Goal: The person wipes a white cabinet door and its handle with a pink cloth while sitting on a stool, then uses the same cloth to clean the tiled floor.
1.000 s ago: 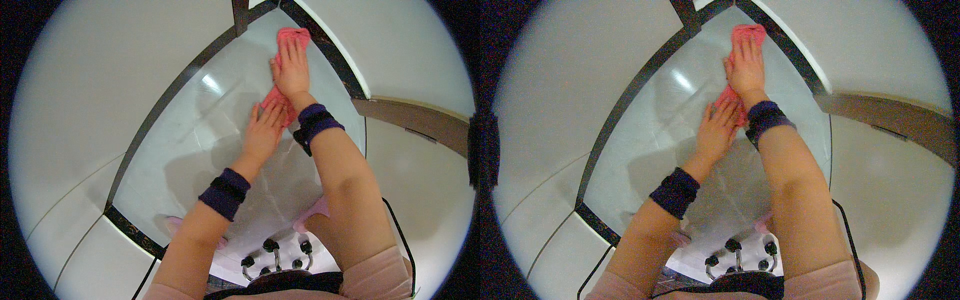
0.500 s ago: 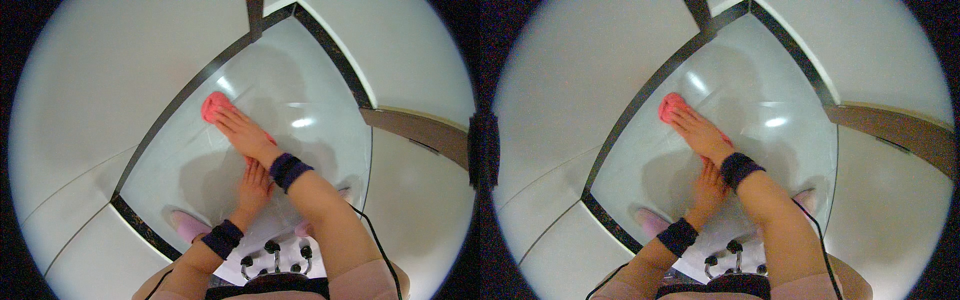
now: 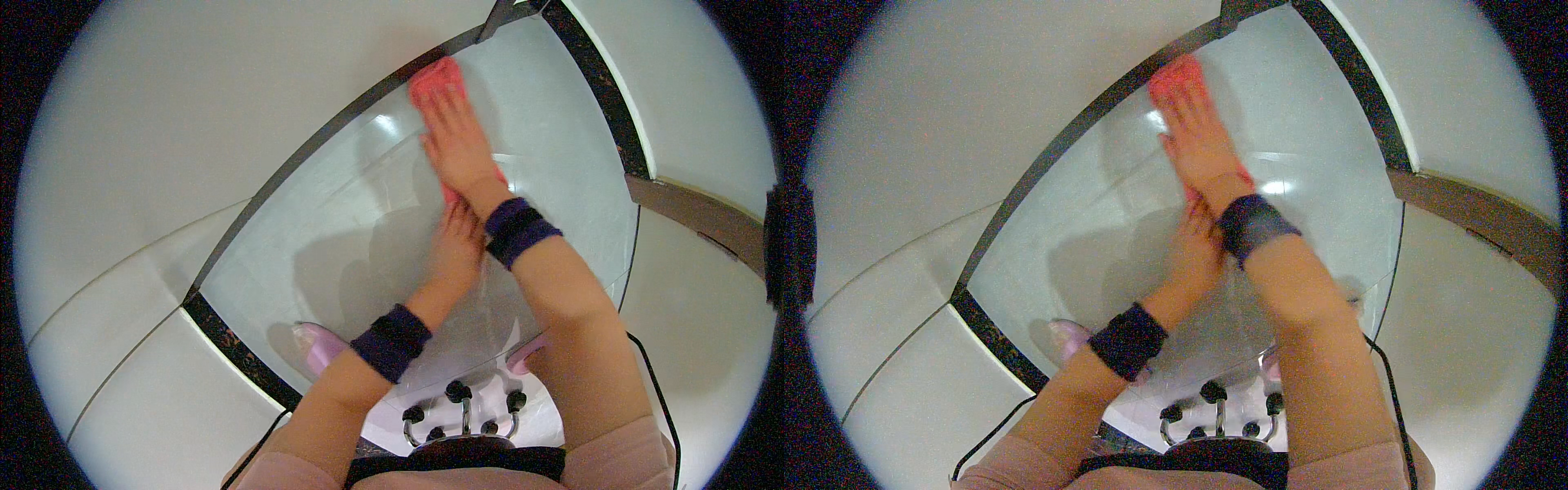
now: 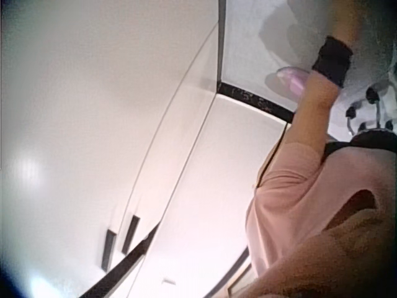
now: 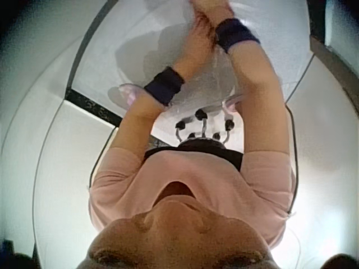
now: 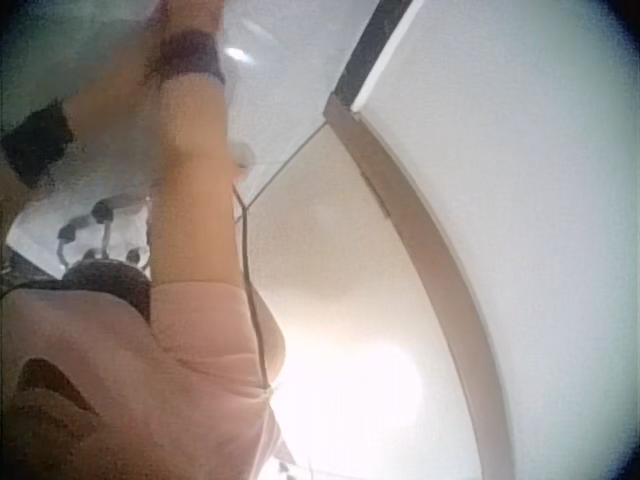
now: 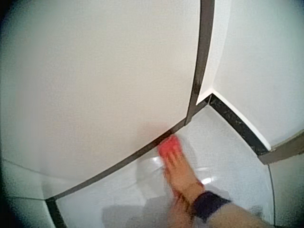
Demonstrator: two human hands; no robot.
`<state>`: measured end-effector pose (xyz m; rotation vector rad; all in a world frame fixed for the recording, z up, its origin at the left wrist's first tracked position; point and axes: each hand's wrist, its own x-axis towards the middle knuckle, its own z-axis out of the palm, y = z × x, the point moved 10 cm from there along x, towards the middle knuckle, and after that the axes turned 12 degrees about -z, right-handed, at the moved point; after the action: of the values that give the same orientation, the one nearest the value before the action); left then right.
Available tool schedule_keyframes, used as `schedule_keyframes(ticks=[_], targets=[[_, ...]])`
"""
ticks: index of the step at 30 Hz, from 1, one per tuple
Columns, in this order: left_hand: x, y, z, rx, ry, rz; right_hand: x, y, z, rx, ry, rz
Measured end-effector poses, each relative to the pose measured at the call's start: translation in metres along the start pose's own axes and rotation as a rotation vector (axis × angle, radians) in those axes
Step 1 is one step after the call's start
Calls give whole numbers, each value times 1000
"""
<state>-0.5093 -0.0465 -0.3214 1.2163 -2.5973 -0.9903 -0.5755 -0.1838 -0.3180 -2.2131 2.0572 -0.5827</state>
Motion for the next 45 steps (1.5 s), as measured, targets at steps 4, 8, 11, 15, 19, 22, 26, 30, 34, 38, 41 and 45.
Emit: schedule_keyframes(ticks=[4,8,11,15,19,22,26,30,34,38,41,45], targets=[[-50,-49,-26,110,-59,21,4,-76,35,93,-79,-201],[-92,-95,-50,204,-175,116,-16,-168,66,278,-41,-368],[-103,-110,-76,75,-241,161,-29,-192,60,427,21,-403],[-100,-146,-102,25,-170,-28,-51,-197,44,382,30,-304],[-62,-148,-113,70,86,-128,-97,-178,27,354,-54,-44],[-40,-133,-81,176,36,-71,-130,-170,36,365,-165,39],[12,-67,-54,94,-50,124,-162,-111,12,199,-90,249],[63,-41,-47,49,16,221,-144,-73,3,37,-41,396],[91,-56,-58,134,125,255,-97,-64,11,-12,79,430],[83,-121,-83,333,150,104,-64,-96,37,39,-43,273],[54,-165,-104,424,188,2,-50,-137,55,157,-89,89],[5,-212,-125,433,155,-176,-44,-188,64,284,-70,-98]])
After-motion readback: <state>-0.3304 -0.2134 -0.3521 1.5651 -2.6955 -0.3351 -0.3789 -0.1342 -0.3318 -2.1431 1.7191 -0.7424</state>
